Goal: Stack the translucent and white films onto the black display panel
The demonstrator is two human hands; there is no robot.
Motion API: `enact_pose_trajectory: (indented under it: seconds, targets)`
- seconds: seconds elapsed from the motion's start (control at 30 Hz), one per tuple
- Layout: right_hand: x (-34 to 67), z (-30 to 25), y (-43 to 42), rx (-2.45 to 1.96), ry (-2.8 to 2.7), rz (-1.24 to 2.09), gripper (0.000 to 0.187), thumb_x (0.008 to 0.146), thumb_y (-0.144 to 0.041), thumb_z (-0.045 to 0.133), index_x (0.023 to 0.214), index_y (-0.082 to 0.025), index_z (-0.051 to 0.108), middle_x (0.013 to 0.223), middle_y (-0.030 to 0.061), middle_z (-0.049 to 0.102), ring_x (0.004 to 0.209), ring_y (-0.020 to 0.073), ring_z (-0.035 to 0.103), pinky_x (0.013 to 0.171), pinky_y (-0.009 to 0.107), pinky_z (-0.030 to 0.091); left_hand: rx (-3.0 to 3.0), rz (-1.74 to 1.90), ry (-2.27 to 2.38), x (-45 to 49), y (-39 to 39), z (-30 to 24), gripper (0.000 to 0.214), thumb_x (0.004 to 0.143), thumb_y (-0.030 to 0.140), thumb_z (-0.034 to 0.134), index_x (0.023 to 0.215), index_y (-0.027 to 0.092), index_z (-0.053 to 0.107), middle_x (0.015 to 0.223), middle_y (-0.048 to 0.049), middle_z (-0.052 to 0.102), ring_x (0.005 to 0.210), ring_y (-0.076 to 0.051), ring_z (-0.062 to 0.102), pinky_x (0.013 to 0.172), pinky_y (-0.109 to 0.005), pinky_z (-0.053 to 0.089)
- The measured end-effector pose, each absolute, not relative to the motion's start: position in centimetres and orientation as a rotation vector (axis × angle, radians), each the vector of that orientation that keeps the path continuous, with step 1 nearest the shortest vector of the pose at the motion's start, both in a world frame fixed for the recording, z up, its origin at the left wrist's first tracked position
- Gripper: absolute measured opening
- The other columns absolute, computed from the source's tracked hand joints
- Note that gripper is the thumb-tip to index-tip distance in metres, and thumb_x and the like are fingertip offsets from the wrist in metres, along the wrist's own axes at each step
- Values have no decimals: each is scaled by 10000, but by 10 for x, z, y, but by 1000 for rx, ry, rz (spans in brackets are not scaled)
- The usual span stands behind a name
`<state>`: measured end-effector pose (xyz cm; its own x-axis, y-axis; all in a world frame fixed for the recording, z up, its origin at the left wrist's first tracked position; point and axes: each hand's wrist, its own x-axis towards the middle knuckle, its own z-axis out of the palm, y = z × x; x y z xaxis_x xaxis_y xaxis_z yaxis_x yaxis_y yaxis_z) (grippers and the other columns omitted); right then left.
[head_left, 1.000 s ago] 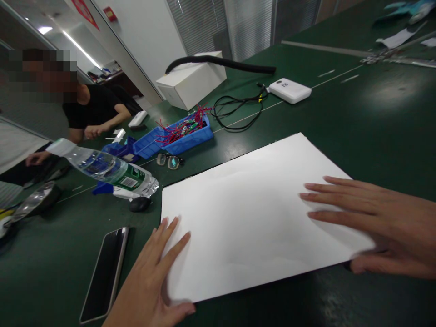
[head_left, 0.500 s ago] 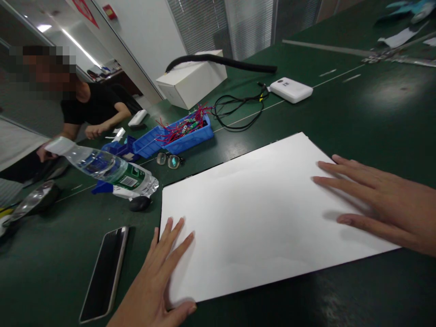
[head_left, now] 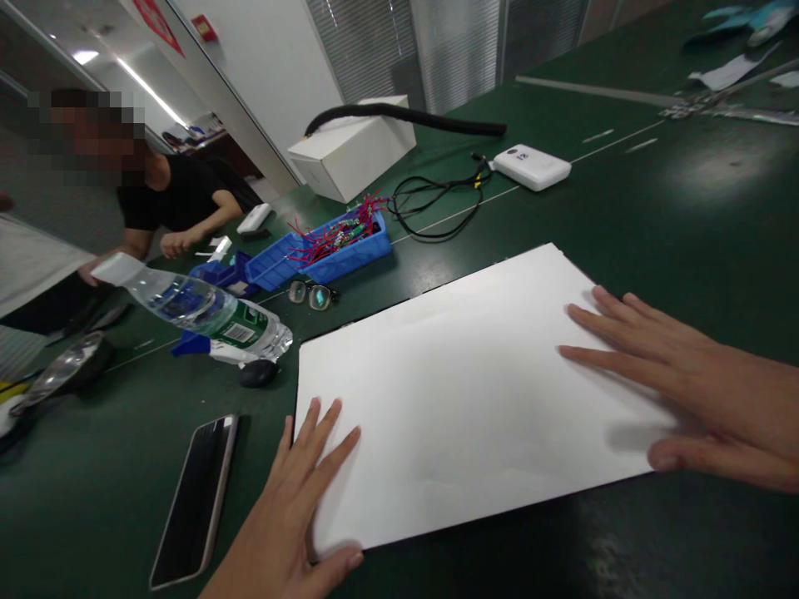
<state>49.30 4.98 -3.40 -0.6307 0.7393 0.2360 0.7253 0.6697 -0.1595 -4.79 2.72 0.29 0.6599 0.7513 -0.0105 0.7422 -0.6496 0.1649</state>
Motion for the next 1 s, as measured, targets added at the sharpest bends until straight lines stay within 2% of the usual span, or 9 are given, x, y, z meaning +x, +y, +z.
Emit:
enact_pose_trajectory:
  seconds: [0.07,0.17,0.37,0.47,0.63,0.9,1.0]
  targets:
    - [491,-32,47,-1125,-2642,76,1133,831,-747,714,1776,-323,255,1818,135,271,1622,529,281,1264,777,258,2709,94,1237,-49,26,2,895,1052,666,568,1786,294,215,1866,-150,139,1701,-478,139,1316,-787,125]
    - [491,-32,44,-1095,-2684,97,1208,769,-794,754,1772,-319,275,1823,122,259,1634,525,254,1286,764,251,2699,95,1230,-50,26,2,895,1055,656,571,1787,285,212,1862,-173,139,1696,-495,143,1306,-803,131]
    - [492,-34,50,-1114,-2677,128,1081,805,-684,792,1743,-421,324,1793,39,350,1620,482,318,1304,753,248,2689,88,1236,-50,27,2,931,1033,660,610,1789,298,204,1861,-170,146,1693,-503,145,1304,-807,134]
    - [493,-33,52,-1119,-2649,172,1074,796,-661,814,1733,-438,340,1777,23,382,1611,471,341,1320,736,234,2703,103,1237,-49,27,2,931,1029,674,611,1787,308,214,1861,-156,159,1692,-494,159,1310,-791,153]
    - [494,-33,50,-1097,-2697,151,1143,770,-722,803,1750,-392,317,1803,54,323,1622,482,316,1313,741,254,2709,122,1247,-49,27,0,928,1026,663,618,1787,306,224,1859,-159,170,1688,-505,167,1304,-800,163]
    - [492,-33,49,-1058,-2736,68,1105,806,-706,778,1752,-358,327,1801,73,328,1618,462,347,1315,726,277,2722,110,1222,-48,28,1,906,1041,649,611,1778,270,245,1858,-181,156,1692,-508,149,1293,-818,154]
    - [492,-32,50,-1051,-2749,50,1099,814,-705,764,1754,-341,326,1801,82,328,1618,455,354,1308,720,293,2700,119,1223,-50,27,-1,916,1025,629,640,1777,289,243,1861,-162,155,1696,-501,141,1304,-809,134]
